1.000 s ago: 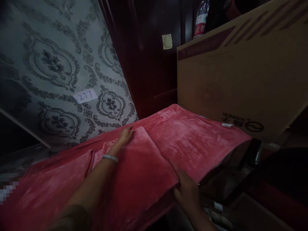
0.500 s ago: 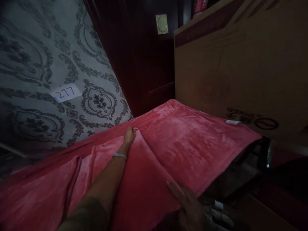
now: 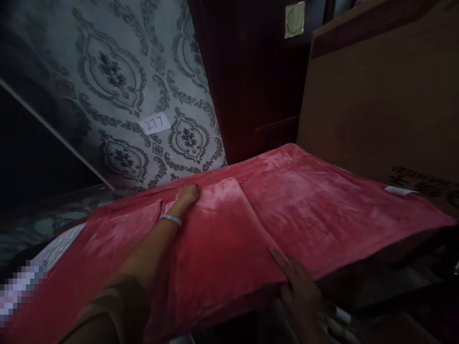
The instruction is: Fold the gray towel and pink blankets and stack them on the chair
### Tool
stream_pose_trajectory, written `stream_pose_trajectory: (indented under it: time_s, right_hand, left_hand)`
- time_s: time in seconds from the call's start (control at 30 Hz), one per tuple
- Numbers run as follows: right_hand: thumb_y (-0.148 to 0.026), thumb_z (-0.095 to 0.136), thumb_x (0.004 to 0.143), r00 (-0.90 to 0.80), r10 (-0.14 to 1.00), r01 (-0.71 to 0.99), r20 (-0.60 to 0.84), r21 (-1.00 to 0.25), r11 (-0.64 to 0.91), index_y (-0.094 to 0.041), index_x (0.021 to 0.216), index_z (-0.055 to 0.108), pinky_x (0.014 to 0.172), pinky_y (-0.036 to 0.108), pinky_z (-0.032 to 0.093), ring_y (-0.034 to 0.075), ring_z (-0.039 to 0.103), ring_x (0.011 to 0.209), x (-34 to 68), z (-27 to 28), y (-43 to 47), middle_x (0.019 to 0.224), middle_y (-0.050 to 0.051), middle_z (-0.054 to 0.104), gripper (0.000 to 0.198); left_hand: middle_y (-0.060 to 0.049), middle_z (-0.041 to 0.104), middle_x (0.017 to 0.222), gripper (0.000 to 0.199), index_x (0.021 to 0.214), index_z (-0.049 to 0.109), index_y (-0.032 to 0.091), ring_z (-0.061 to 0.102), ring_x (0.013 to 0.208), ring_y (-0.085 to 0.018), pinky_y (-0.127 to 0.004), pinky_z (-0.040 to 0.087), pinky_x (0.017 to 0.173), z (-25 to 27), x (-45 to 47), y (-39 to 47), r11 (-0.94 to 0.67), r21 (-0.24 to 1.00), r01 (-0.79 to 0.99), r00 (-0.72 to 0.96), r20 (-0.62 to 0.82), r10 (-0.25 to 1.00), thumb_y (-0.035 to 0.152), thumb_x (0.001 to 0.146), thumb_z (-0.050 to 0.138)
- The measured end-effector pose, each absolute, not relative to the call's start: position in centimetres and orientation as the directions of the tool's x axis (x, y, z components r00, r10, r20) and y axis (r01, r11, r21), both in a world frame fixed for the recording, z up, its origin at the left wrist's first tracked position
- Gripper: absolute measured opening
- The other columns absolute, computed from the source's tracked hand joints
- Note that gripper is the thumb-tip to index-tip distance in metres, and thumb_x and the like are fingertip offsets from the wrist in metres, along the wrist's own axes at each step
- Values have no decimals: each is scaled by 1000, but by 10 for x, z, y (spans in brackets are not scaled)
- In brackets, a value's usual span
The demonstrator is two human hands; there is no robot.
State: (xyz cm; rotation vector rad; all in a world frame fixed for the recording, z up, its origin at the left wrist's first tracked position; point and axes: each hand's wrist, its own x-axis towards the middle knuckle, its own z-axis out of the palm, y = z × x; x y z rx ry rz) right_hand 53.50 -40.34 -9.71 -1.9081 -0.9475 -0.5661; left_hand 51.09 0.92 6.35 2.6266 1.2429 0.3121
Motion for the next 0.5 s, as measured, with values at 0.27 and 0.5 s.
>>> stream_pose_trajectory:
  time_s: [0.27, 0.5]
  right_hand:
    - [-10, 40, 72, 620, 337, 783, 709, -535, -317, -28, 125, 71, 87, 34, 58, 21, 70, 104, 532, -88, -398, 115, 0, 74, 64]
    - [-10, 40, 73, 617, 352, 787, 704, -554, -273, -28, 129, 69, 93, 34, 56, 19, 69, 107, 534, -91, -399, 119, -1, 73, 66]
  left_hand:
    - [-22, 71, 114, 31, 106, 72, 10, 64, 115, -30, -38, 50, 95, 71, 457, 15, -484, 227, 845, 473, 105, 875, 34, 96, 55]
    - [-27, 69, 120, 36, 113, 68, 7, 65, 116, -34, -38, 50, 90, 69, 451, 16, -419, 275, 865, 407, 103, 908, 34, 94, 55]
